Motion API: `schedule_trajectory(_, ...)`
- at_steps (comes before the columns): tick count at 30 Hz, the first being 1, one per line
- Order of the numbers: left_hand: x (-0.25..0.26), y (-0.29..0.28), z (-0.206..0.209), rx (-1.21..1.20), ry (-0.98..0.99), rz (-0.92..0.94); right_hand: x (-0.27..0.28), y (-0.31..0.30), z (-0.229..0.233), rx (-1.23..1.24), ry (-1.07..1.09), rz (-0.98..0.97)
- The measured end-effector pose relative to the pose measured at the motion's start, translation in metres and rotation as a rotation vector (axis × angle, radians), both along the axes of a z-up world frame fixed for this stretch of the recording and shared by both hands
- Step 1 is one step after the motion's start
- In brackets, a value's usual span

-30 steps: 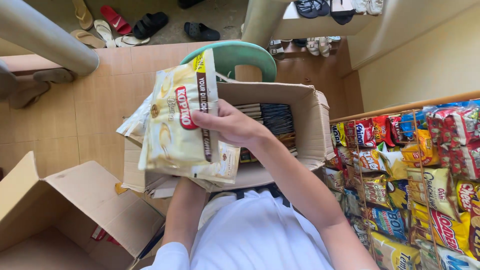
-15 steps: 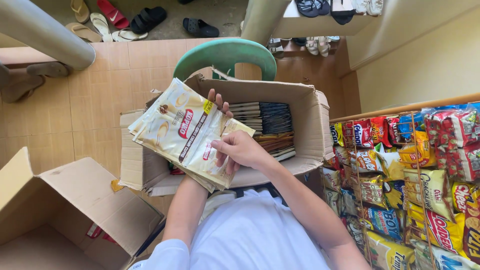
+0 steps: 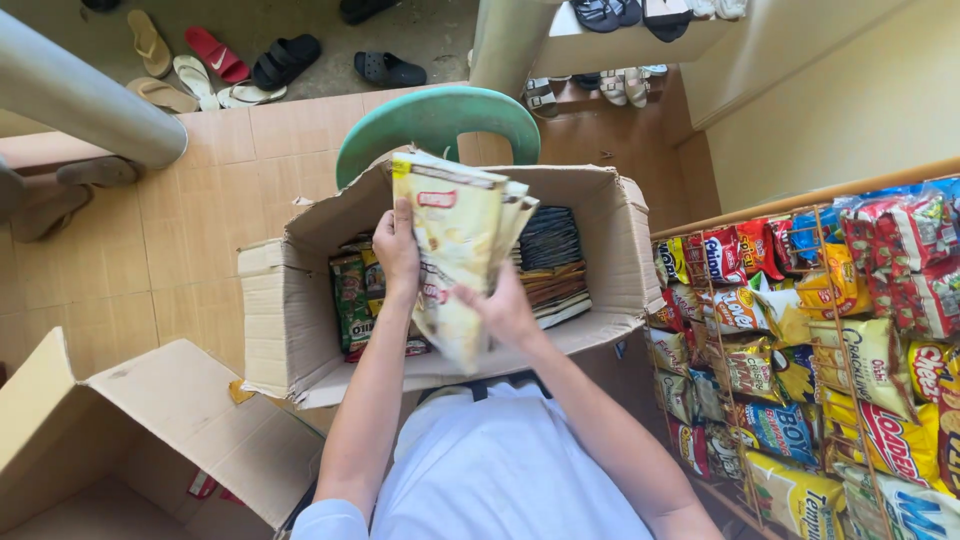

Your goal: Organizing and stocking various snack and coffee sachets onto a wire metal rack from cardboard boxes.

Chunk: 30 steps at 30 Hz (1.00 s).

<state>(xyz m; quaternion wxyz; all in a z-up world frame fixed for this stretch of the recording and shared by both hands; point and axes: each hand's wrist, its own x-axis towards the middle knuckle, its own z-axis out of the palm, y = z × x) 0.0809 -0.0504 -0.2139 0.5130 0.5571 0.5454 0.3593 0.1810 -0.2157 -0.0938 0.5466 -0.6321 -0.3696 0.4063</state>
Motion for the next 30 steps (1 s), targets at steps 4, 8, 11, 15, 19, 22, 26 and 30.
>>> schedule_trajectory(4, 0.010, -0.010, 0.054, -0.019, 0.155, -0.090, 0.039, -0.008, -0.024, -0.008, 0.300, -0.207)
schedule_trajectory(8, 0.012, -0.021, 0.095, -0.092, 0.169, -0.403, 0.070, -0.029, -0.037, 0.079, 0.543, -0.297)
schedule_trajectory(11, 0.010, -0.029, 0.115, -0.017, -0.010, -0.627, 0.086, -0.048, -0.031, 0.157, 0.659, -0.319)
schedule_trajectory(15, 0.025, -0.046, 0.098, -0.183, -0.428, -0.835, 0.092, -0.072, -0.014, 0.217, 0.693, -0.371)
schedule_trajectory(19, 0.049, -0.066, 0.125, -0.247, -0.368, -0.925, 0.099, -0.103, 0.021, 0.267, 0.639, -0.468)
schedule_trajectory(22, 0.074, -0.078, 0.138, -0.297, -0.409, -1.040, 0.107, -0.133, 0.053, 0.276, 0.585, -0.547)
schedule_trajectory(26, 0.107, -0.104, 0.177, -0.496, -0.612, -1.213, 0.107, -0.182, 0.111, 0.270, 0.471, -0.666)
schedule_trajectory(30, 0.140, -0.142, 0.230, -0.575, -0.655, -1.383, 0.097, -0.235, 0.156, 0.280, 0.367, -0.838)
